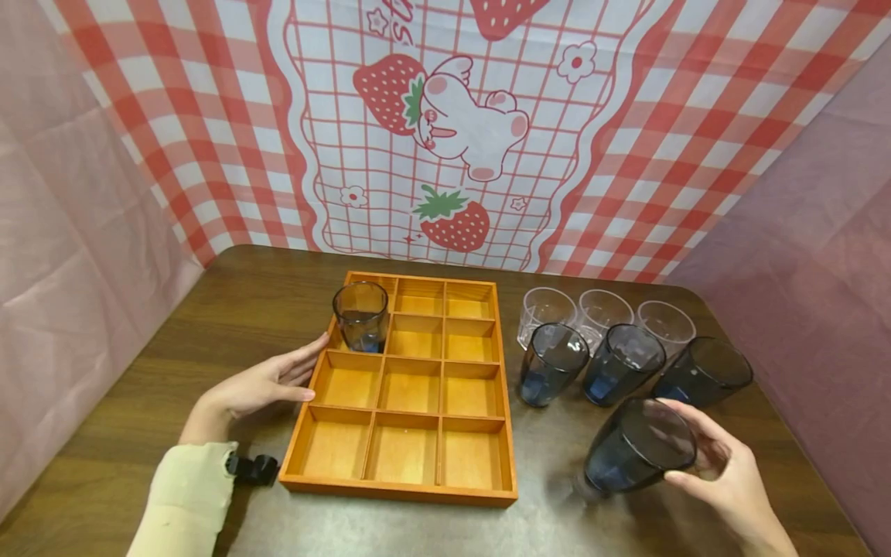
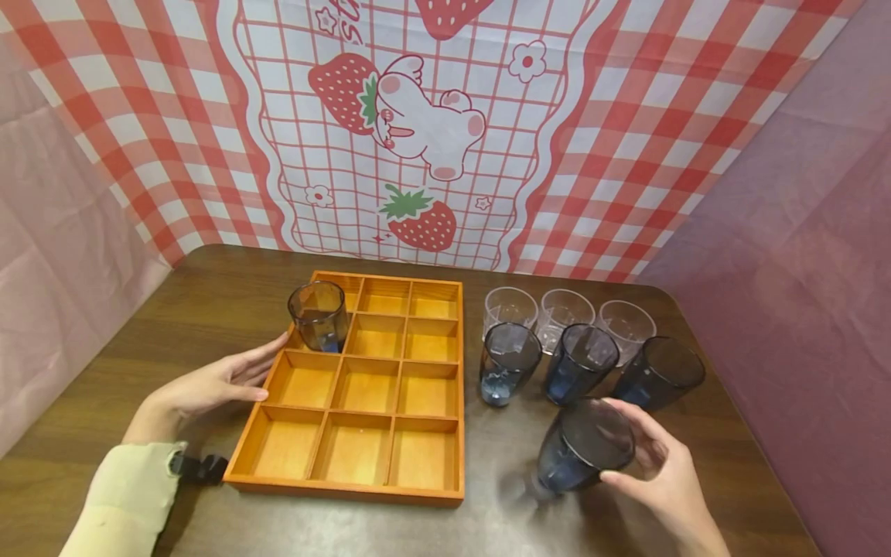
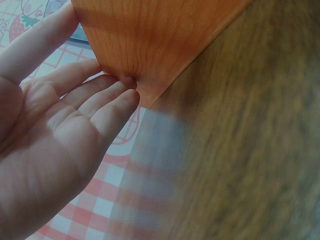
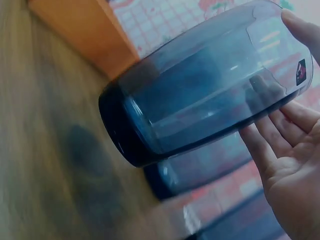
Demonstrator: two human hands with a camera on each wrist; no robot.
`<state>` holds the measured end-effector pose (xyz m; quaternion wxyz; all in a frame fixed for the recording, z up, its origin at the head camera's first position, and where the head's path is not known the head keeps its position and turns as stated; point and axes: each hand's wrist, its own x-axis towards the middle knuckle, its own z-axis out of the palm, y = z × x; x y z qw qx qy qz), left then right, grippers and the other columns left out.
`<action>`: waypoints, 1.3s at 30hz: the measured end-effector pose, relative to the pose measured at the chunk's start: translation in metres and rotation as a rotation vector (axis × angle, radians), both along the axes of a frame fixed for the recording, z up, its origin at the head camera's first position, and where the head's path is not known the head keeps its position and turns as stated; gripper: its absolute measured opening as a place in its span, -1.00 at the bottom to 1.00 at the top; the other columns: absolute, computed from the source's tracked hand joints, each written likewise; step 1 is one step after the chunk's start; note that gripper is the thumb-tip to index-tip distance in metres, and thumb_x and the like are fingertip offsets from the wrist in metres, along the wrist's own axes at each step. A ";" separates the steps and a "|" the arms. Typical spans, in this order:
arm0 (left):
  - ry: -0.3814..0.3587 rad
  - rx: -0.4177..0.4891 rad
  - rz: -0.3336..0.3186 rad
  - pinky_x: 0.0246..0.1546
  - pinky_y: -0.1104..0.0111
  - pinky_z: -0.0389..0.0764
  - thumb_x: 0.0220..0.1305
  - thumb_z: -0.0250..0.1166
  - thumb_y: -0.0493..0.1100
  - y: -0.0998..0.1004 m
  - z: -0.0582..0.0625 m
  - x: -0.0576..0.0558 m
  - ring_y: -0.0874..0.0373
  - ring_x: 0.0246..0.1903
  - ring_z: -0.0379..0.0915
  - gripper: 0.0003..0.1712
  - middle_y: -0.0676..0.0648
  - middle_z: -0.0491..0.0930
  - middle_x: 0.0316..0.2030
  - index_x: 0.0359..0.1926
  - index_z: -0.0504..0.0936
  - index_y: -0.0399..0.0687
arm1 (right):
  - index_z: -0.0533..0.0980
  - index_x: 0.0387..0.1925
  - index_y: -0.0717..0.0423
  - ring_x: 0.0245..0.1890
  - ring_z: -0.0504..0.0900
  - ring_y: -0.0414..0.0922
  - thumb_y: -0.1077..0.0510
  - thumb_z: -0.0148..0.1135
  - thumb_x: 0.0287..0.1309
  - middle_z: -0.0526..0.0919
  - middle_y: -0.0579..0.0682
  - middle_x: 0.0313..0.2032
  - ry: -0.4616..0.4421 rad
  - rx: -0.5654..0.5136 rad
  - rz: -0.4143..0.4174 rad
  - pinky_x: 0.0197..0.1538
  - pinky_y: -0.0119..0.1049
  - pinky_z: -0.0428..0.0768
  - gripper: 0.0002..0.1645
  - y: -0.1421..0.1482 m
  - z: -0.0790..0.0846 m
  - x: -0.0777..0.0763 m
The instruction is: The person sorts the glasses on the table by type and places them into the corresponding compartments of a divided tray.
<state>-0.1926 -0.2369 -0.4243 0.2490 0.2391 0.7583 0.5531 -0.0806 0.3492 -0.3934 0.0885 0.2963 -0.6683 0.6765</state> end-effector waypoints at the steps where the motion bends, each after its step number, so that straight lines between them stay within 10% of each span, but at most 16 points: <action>1: -0.001 0.004 0.002 0.37 0.48 0.20 0.36 0.18 -0.24 0.000 0.000 0.000 -0.38 0.45 -0.37 -0.03 -0.33 -0.40 0.51 0.53 -0.29 -0.19 | 0.15 0.29 0.63 0.13 0.63 -0.14 0.83 0.12 -0.28 0.52 0.09 0.26 0.013 -0.036 0.035 0.04 -0.47 0.62 -0.06 -0.004 0.001 -0.002; 6: -0.012 0.016 0.006 0.20 0.76 0.20 0.35 0.18 -0.25 0.000 -0.002 0.001 -0.37 0.45 -0.38 -0.02 -0.33 -0.41 0.51 0.53 -0.29 -0.19 | 0.16 0.25 0.69 0.12 0.63 -0.01 0.78 0.19 -0.25 0.50 0.27 0.23 0.063 -0.150 0.151 0.09 -0.33 0.63 -0.11 -0.027 0.008 -0.013; 13: -0.020 -0.008 0.019 0.36 0.50 0.22 0.35 0.20 -0.22 0.000 -0.003 0.000 -0.35 0.47 -0.34 -0.01 -0.29 -0.39 0.52 0.54 -0.29 -0.13 | 0.17 0.21 0.74 0.16 0.60 0.02 0.66 0.33 -0.20 0.51 0.34 0.20 0.094 -0.202 0.209 0.17 -0.28 0.59 -0.13 -0.061 0.015 -0.021; 17: -0.025 -0.014 0.020 0.34 0.54 0.22 0.35 0.20 -0.23 0.002 -0.003 -0.001 -0.33 0.47 -0.33 -0.01 -0.28 -0.38 0.52 0.54 -0.28 -0.12 | 0.21 0.20 0.72 0.18 0.58 -0.01 0.60 0.38 -0.18 0.54 0.31 0.17 0.094 -0.207 0.177 0.18 -0.27 0.58 -0.15 -0.077 0.016 -0.021; 23: -0.008 -0.011 0.015 0.38 0.02 -0.04 0.36 0.18 -0.25 0.001 -0.003 -0.002 -0.36 0.47 -0.35 -0.03 -0.31 -0.38 0.52 0.53 -0.29 -0.17 | 0.27 0.18 0.68 0.17 0.59 -0.05 0.55 0.42 -0.19 0.58 0.25 0.14 0.076 -0.173 0.127 0.17 -0.29 0.59 -0.17 -0.096 0.018 -0.024; 39: -0.035 -0.011 0.027 0.40 0.02 -0.02 0.35 0.19 -0.25 0.000 -0.004 -0.002 -0.29 0.49 -0.33 -0.01 -0.21 -0.38 0.54 0.54 -0.28 -0.06 | 0.48 0.15 0.29 0.06 0.62 -0.24 0.60 0.41 -0.26 0.66 -0.04 0.06 -0.045 -0.138 0.005 0.11 -0.44 0.61 -0.21 -0.148 0.030 -0.040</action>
